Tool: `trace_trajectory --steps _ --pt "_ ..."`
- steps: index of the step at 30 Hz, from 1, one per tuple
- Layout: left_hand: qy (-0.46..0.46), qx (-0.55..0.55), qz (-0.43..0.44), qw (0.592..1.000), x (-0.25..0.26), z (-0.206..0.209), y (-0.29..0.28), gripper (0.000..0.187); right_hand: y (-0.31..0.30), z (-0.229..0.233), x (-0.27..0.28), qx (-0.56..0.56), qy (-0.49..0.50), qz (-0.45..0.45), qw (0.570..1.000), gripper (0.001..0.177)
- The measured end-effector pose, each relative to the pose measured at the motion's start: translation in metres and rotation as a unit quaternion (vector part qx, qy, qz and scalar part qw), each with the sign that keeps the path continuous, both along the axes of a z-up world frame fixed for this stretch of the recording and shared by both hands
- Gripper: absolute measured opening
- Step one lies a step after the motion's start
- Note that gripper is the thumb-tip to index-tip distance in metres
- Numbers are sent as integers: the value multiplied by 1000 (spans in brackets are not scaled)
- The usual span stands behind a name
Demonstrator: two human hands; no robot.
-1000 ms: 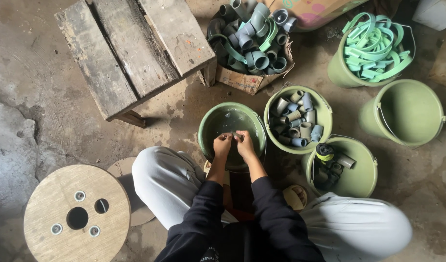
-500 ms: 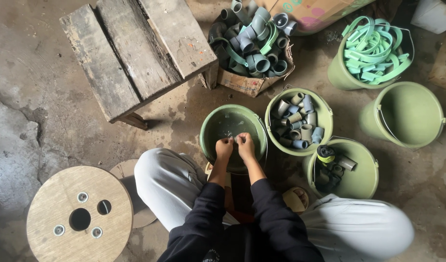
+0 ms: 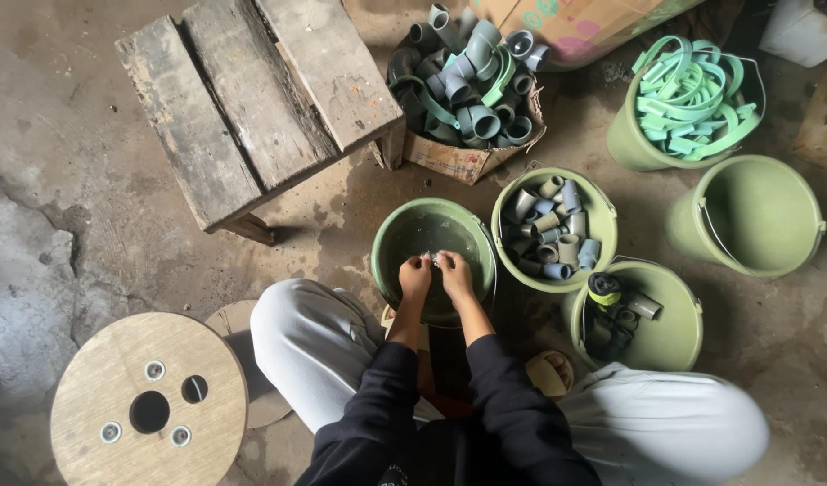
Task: The person sits on the floor and cleans small gray plastic pipe fittings by hand. They dip each fitting into a bucket of water, scrub it with a green cloth, and place it into a bucket for cleaned items. The process is repeated for several fittings.
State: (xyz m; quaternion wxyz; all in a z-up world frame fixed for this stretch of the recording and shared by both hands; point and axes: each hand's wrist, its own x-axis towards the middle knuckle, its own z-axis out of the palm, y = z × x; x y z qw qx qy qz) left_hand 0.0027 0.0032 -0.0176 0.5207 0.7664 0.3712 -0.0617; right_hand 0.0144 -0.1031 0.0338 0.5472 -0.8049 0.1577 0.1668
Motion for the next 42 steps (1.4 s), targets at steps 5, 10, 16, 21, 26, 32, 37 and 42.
trace_trajectory --steps 5,10,16,21,26,32,37,42 --pt "20 -22 34 999 -3 13 -3 37 3 16 -2 59 -65 2 996 27" --pt "-32 -12 7 999 0 8 -2 29 1 11 0 6 27 -22 999 46" --pt "9 -31 23 999 -2 40 -4 23 4 27 -2 46 -64 -31 996 22" --pt "-12 -3 36 999 -2 25 -3 38 6 60 -4 124 2 -62 990 51" --pt "7 -15 42 999 3 38 -1 43 3 8 2 56 -42 -2 998 27" --pt "-29 -8 48 998 -3 15 -4 44 0 23 -1 96 -43 -26 994 33" --pt "-61 -22 16 998 0 20 -6 28 -1 -10 2 4 1 -29 1000 44" --pt "-27 -30 37 999 -2 3 -5 39 3 30 0 69 -91 -16 993 42"
